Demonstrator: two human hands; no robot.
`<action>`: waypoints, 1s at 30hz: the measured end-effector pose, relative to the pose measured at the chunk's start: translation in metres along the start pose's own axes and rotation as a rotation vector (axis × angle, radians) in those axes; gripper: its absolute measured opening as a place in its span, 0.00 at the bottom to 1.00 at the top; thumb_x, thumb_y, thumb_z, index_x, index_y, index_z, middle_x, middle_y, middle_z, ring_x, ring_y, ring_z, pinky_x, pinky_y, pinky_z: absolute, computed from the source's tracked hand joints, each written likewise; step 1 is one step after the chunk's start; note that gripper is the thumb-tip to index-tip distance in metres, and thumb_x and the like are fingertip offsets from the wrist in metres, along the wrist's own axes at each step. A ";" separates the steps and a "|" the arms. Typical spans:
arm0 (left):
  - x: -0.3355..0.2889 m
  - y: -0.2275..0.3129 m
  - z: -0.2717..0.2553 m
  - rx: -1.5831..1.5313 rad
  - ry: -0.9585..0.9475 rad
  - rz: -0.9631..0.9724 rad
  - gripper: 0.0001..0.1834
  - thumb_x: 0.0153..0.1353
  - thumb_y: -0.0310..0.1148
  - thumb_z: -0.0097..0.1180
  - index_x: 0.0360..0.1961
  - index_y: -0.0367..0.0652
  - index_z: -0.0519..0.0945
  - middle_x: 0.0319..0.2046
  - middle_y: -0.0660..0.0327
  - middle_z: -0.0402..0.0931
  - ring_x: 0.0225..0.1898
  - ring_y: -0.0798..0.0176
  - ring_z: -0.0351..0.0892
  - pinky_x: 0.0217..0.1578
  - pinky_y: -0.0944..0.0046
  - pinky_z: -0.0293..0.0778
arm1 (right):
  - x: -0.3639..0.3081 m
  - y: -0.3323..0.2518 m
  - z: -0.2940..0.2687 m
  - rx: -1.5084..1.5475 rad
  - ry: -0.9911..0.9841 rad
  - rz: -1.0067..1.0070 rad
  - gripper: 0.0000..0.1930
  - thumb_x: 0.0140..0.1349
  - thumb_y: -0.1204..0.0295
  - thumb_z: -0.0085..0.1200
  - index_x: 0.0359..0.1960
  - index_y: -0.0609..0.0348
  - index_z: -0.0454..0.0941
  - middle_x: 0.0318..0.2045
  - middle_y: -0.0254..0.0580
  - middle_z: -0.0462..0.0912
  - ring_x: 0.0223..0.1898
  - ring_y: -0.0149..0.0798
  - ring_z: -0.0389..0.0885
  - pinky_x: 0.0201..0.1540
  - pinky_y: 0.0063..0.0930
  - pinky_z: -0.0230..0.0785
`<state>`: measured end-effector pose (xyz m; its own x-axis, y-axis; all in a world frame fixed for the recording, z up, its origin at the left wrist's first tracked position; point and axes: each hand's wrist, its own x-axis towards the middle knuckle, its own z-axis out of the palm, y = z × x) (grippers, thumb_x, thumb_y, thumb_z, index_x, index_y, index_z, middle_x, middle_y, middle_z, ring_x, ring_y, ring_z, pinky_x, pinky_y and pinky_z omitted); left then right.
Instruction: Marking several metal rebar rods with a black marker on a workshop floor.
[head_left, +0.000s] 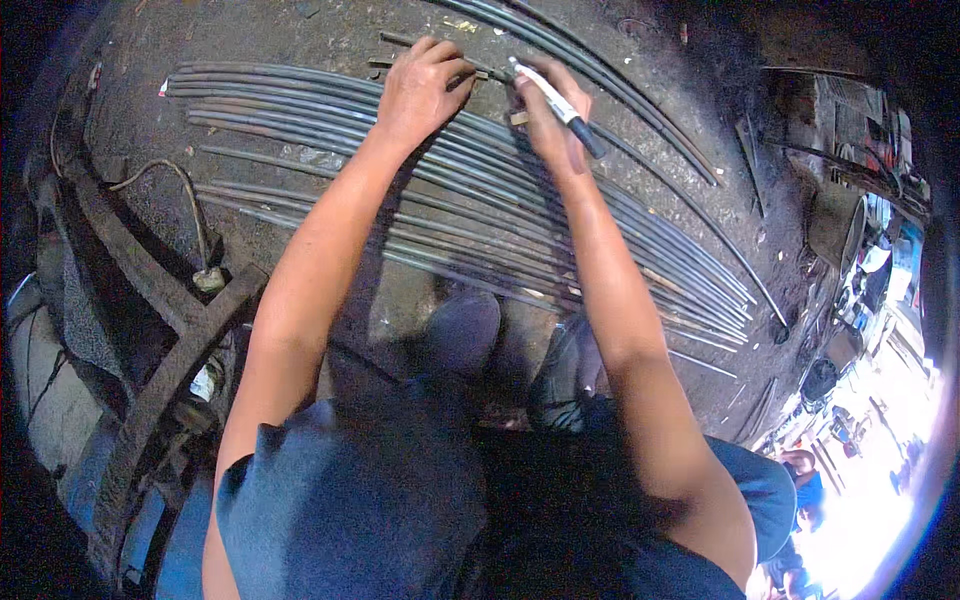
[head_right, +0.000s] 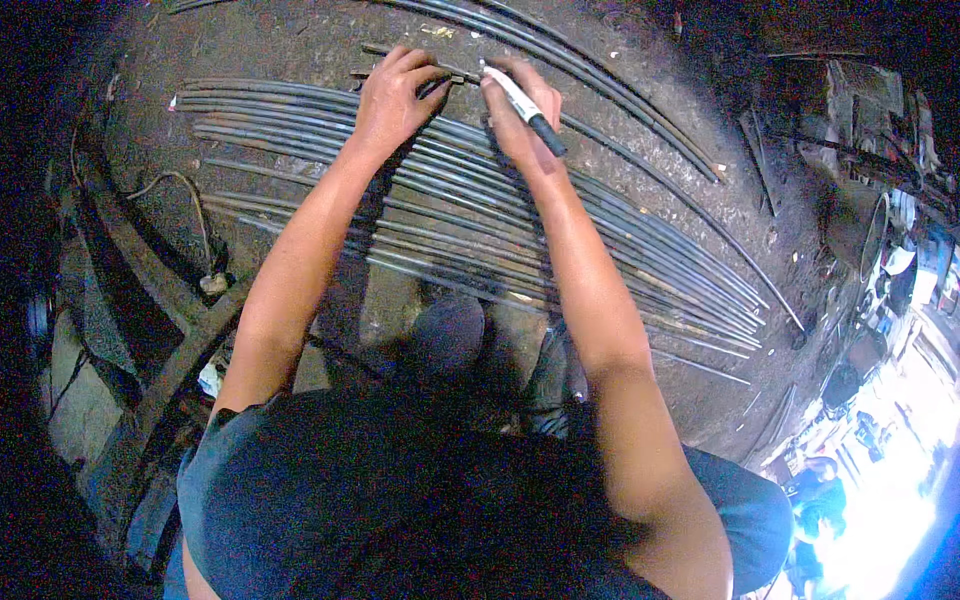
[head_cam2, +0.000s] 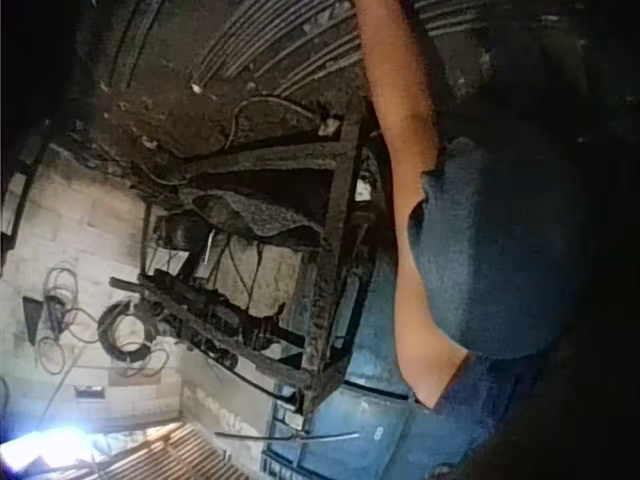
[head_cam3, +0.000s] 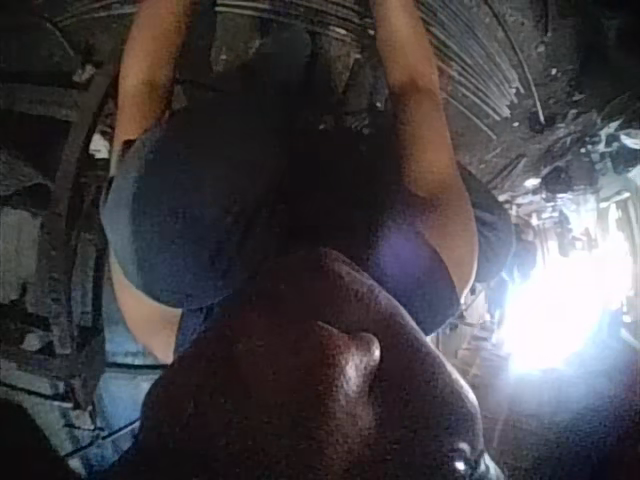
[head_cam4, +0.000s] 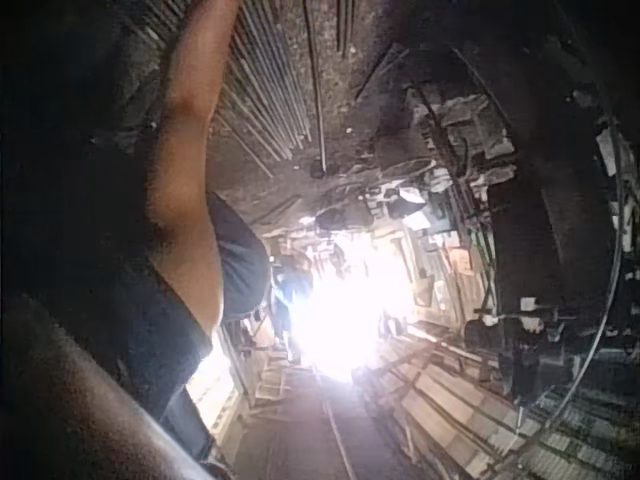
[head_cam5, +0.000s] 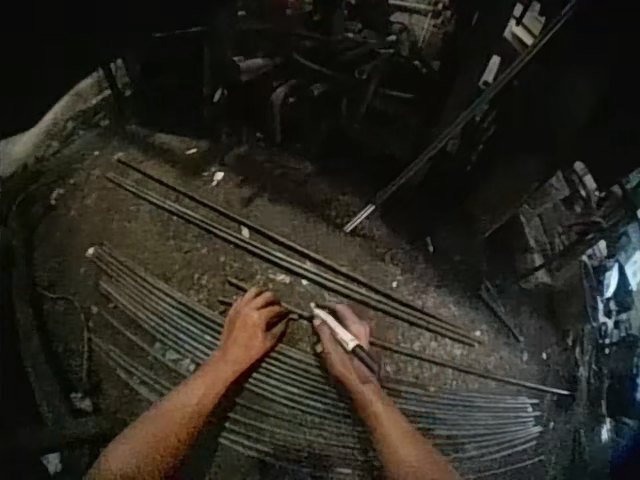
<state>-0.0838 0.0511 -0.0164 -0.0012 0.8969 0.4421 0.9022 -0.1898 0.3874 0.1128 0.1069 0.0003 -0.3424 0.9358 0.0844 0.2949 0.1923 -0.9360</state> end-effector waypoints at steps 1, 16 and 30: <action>0.002 0.001 -0.001 -0.005 -0.023 0.000 0.11 0.50 0.31 0.70 0.35 0.41 0.86 0.39 0.59 0.82 0.44 0.51 0.80 0.44 0.54 0.78 | -0.001 -0.002 0.006 0.051 0.023 0.035 0.15 0.59 0.70 0.62 0.46 0.62 0.80 0.37 0.53 0.89 0.40 0.47 0.90 0.44 0.37 0.79; 0.004 0.002 -0.001 -0.071 -0.027 -0.075 0.11 0.50 0.30 0.69 0.34 0.40 0.84 0.42 0.59 0.81 0.46 0.50 0.80 0.46 0.53 0.78 | -0.011 0.006 0.019 -0.263 -0.020 -0.288 0.13 0.51 0.73 0.64 0.36 0.61 0.74 0.26 0.58 0.83 0.30 0.61 0.84 0.35 0.49 0.77; 0.008 0.002 -0.002 -0.067 -0.025 -0.077 0.11 0.50 0.30 0.69 0.34 0.38 0.83 0.42 0.58 0.81 0.46 0.50 0.80 0.47 0.53 0.78 | -0.008 0.009 0.021 -0.298 -0.005 -0.314 0.12 0.52 0.73 0.64 0.35 0.60 0.73 0.25 0.56 0.82 0.28 0.61 0.83 0.34 0.49 0.77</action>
<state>-0.0829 0.0570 -0.0102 -0.0573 0.9195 0.3889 0.8688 -0.1459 0.4731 0.0990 0.0947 -0.0157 -0.4602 0.8171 0.3472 0.4200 0.5449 -0.7257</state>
